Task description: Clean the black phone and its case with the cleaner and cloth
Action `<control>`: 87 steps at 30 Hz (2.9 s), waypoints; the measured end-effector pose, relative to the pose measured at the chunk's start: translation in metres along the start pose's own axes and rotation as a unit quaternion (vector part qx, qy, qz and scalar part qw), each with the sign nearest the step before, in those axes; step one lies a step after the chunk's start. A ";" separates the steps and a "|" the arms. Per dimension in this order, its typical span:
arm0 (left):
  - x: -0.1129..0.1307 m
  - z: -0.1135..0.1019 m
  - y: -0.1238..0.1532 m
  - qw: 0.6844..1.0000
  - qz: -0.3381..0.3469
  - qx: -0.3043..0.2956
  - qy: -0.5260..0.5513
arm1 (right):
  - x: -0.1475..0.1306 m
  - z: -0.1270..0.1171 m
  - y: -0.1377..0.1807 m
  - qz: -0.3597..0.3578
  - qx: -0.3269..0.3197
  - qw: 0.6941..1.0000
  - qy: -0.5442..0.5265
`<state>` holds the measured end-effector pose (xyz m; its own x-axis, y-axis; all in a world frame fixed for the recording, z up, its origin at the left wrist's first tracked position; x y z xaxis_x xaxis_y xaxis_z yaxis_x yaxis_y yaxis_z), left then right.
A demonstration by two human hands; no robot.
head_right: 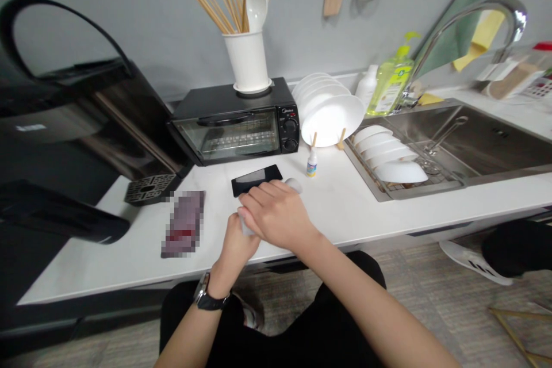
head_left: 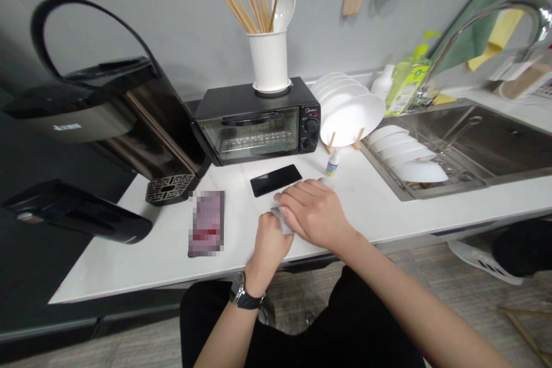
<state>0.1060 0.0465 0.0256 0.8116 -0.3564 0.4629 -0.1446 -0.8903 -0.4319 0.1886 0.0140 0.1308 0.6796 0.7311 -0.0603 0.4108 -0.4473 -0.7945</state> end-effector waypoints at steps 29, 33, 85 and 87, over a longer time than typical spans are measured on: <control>0.011 -0.001 -0.011 1.000 0.008 0.001 -0.004 | 0.050 -0.001 0.002 0.179 -0.003 0.983 -0.037; 0.007 -0.002 -0.010 1.000 0.002 0.001 -0.016 | 0.033 -0.001 -0.002 0.161 0.000 0.986 0.039; 0.019 -0.007 0.002 0.995 0.070 0.036 0.053 | -0.001 -0.007 -0.001 0.002 0.021 1.000 -0.002; 0.019 -0.006 0.003 0.996 0.073 0.030 0.044 | 0.000 -0.007 -0.001 0.011 0.020 1.000 0.005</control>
<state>0.1173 0.0356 0.0381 0.7312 -0.5070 0.4565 -0.2220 -0.8096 -0.5434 0.1926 0.0109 0.1355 0.6945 0.7159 -0.0723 0.3709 -0.4422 -0.8166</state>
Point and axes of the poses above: each hand's wrist, its own y-axis away from the middle knuckle, its own z-axis out of the palm, x = y × z, the point moved 9 cm from there along -y, towards the middle knuckle, and after that the axes turned 9 degrees about x, right-handed, at the moved point
